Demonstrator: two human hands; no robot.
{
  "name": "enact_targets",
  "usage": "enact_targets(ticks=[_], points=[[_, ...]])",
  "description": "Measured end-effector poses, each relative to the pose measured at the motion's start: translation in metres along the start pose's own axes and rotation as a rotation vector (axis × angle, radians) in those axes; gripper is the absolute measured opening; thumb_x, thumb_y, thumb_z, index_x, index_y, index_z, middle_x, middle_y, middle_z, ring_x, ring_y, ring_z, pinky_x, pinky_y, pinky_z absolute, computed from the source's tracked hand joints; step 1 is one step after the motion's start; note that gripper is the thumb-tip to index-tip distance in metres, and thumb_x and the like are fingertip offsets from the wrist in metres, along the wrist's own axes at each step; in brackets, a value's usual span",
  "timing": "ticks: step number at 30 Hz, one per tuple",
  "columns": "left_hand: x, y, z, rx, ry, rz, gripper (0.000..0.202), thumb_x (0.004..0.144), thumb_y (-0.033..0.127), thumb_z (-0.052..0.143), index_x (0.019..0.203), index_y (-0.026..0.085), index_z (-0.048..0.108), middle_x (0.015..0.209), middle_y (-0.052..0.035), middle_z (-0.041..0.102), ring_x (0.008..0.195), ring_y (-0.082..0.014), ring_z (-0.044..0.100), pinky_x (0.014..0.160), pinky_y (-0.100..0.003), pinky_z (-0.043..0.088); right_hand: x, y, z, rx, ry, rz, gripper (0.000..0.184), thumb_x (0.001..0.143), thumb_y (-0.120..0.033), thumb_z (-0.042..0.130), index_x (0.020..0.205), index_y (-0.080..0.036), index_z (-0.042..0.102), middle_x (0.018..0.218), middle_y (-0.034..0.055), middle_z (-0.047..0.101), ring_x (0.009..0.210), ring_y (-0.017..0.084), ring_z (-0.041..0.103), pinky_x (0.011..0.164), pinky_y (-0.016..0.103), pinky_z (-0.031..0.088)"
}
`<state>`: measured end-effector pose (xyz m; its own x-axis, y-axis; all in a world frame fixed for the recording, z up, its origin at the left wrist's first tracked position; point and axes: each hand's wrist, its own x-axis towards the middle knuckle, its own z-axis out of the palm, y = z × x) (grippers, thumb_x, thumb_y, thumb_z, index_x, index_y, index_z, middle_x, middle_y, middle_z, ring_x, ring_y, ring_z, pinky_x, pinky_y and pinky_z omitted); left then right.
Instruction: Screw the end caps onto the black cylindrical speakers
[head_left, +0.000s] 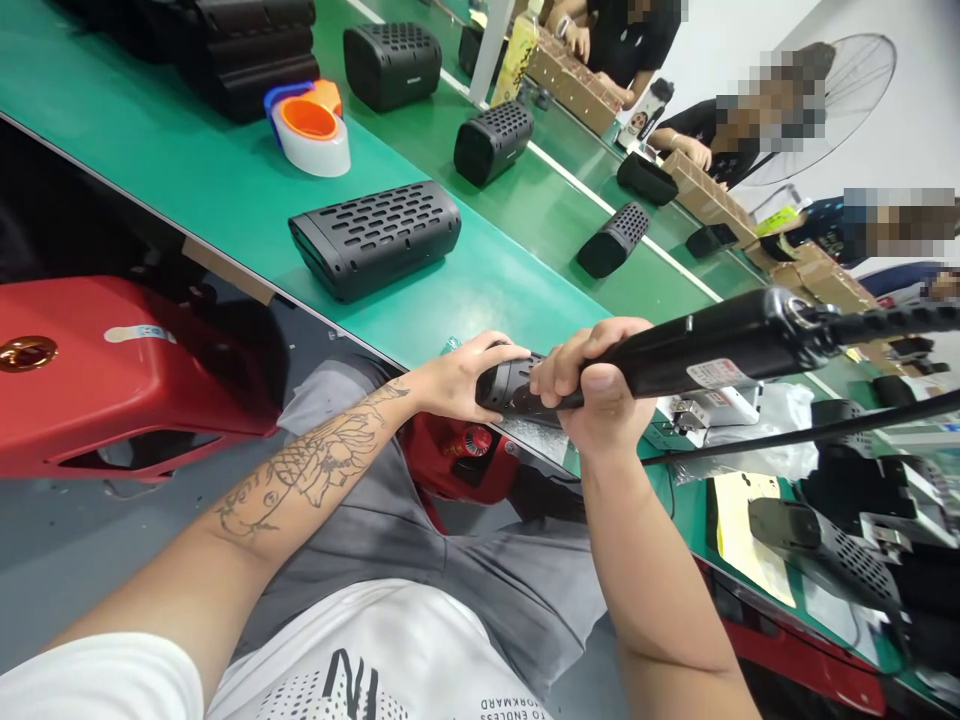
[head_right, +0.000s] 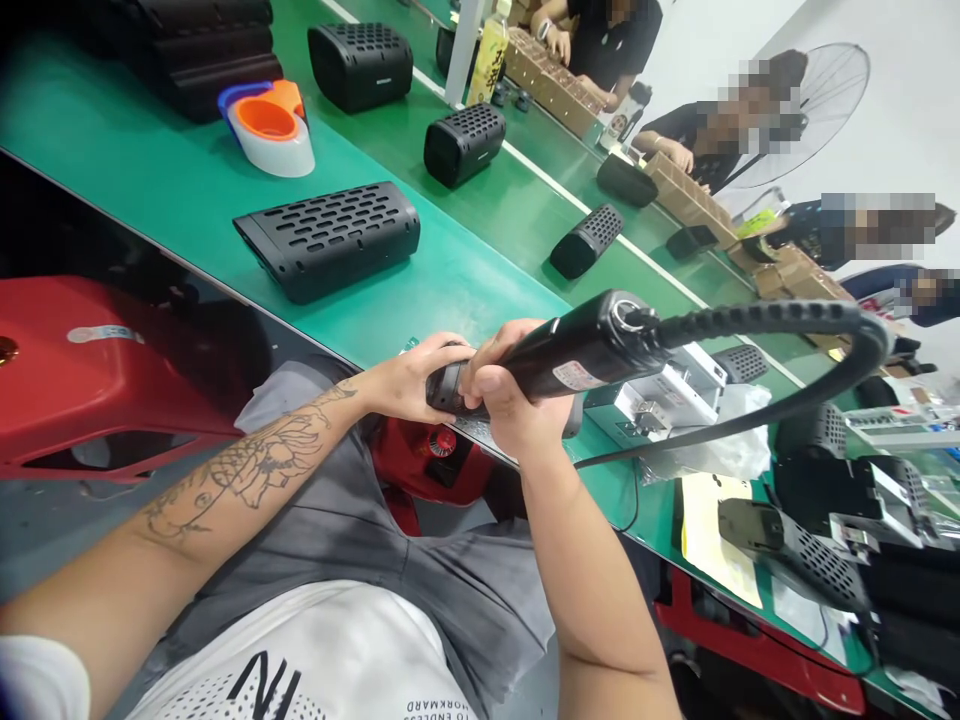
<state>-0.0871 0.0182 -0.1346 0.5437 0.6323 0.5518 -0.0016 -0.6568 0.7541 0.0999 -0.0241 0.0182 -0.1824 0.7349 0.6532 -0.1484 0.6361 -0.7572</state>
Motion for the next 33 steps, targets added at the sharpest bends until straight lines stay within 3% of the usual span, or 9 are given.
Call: enact_targets(ticks=[5, 8, 12, 15, 17, 19, 24, 29, 33], points=[[0.002, 0.004, -0.001, 0.022, -0.017, -0.083, 0.111, 0.080, 0.033, 0.111, 0.182, 0.034, 0.067, 0.179, -0.0185, 0.066, 0.160, -0.0458, 0.078, 0.138, -0.060, 0.067, -0.004, 0.001, -0.005, -0.077, 0.014, 0.129, 0.061, 0.094, -0.079, 0.102, 0.089, -0.034, 0.061, 0.056, -0.0124, 0.054, 0.039, 0.016, 0.047, 0.046, 0.038, 0.056], [0.000, 0.007, -0.003, 0.032, -0.026, -0.105, 0.111, 0.080, 0.035, 0.110, 0.182, 0.033, 0.068, 0.181, -0.0184, 0.067, 0.162, -0.0465, 0.077, 0.140, -0.061, 0.067, -0.010, 0.004, 0.000, -0.079, 0.041, 0.147, 0.057, 0.097, -0.074, 0.102, 0.094, -0.034, 0.062, 0.058, -0.0122, 0.059, 0.042, 0.016, 0.054, 0.049, 0.037, 0.059], [-0.005, 0.006, -0.008, 0.083, 0.002, -0.129, 0.107, 0.081, 0.041, 0.111, 0.179, 0.032, 0.070, 0.175, -0.0170, 0.072, 0.164, -0.0465, 0.076, 0.143, -0.064, 0.065, -0.007, -0.010, -0.003, -0.030, 0.059, 0.023, 0.044, 0.106, -0.067, 0.099, 0.107, -0.032, 0.071, 0.066, -0.0104, 0.068, 0.048, 0.017, 0.065, 0.054, 0.036, 0.064], [0.012, -0.007, -0.008, 0.162, 0.092, -0.186, 0.103, 0.084, 0.047, 0.111, 0.177, 0.032, 0.070, 0.176, -0.0142, 0.072, 0.169, -0.0466, 0.072, 0.147, -0.067, 0.061, 0.001, -0.046, -0.037, -0.042, 0.200, -0.148, 0.048, 0.109, -0.082, 0.089, 0.117, -0.037, 0.074, 0.066, -0.0126, 0.061, 0.044, 0.017, 0.061, 0.053, 0.037, 0.066], [0.048, -0.020, 0.003, 0.211, 0.173, -0.243, 0.103, 0.084, 0.047, 0.112, 0.177, 0.031, 0.070, 0.175, -0.0134, 0.072, 0.170, -0.0479, 0.069, 0.148, -0.069, 0.060, -0.001, -0.074, -0.071, -0.105, 0.360, -0.233, 0.049, 0.111, -0.086, 0.083, 0.117, -0.038, 0.075, 0.066, -0.0128, 0.056, 0.043, 0.016, 0.057, 0.052, 0.036, 0.066], [0.101, -0.033, 0.026, 0.239, 0.247, -0.301, 0.105, 0.082, 0.043, 0.112, 0.177, 0.028, 0.070, 0.172, -0.0152, 0.072, 0.171, -0.0492, 0.068, 0.150, -0.072, 0.057, -0.009, -0.094, -0.107, -0.179, 0.556, -0.264, 0.048, 0.109, -0.082, 0.087, 0.115, -0.035, 0.075, 0.066, -0.0124, 0.056, 0.043, 0.015, 0.057, 0.052, 0.034, 0.064], [0.257, -0.059, 0.121, 0.162, 0.357, -0.506, 0.109, 0.085, 0.027, 0.110, 0.183, 0.023, 0.063, 0.179, -0.0238, 0.062, 0.172, -0.0479, 0.068, 0.155, -0.067, 0.049, -0.041, -0.096, -0.171, -0.401, 0.940, -0.168, 0.049, 0.102, -0.066, 0.102, 0.108, -0.026, 0.075, 0.066, -0.0103, 0.066, 0.048, 0.016, 0.064, 0.052, 0.033, 0.064], [0.364, -0.078, 0.207, 0.154, 0.336, -0.621, 0.113, 0.090, 0.026, 0.111, 0.189, 0.024, 0.056, 0.189, -0.0275, 0.050, 0.183, -0.0486, 0.056, 0.156, -0.060, 0.044, -0.060, -0.072, -0.218, -0.528, 0.951, -0.177, 0.055, 0.095, -0.068, 0.108, 0.105, -0.025, 0.075, 0.064, -0.0097, 0.070, 0.046, 0.016, 0.066, 0.053, 0.034, 0.064], [0.402, -0.090, 0.234, 0.186, 0.276, -0.601, 0.109, 0.100, 0.038, 0.104, 0.193, 0.020, 0.051, 0.192, -0.0318, 0.050, 0.185, -0.0522, 0.052, 0.157, -0.065, 0.037, -0.058, -0.053, -0.248, -0.545, 0.918, -0.161, 0.060, 0.091, -0.074, 0.108, 0.100, -0.027, 0.071, 0.061, -0.0109, 0.069, 0.043, 0.016, 0.064, 0.050, 0.033, 0.063]])
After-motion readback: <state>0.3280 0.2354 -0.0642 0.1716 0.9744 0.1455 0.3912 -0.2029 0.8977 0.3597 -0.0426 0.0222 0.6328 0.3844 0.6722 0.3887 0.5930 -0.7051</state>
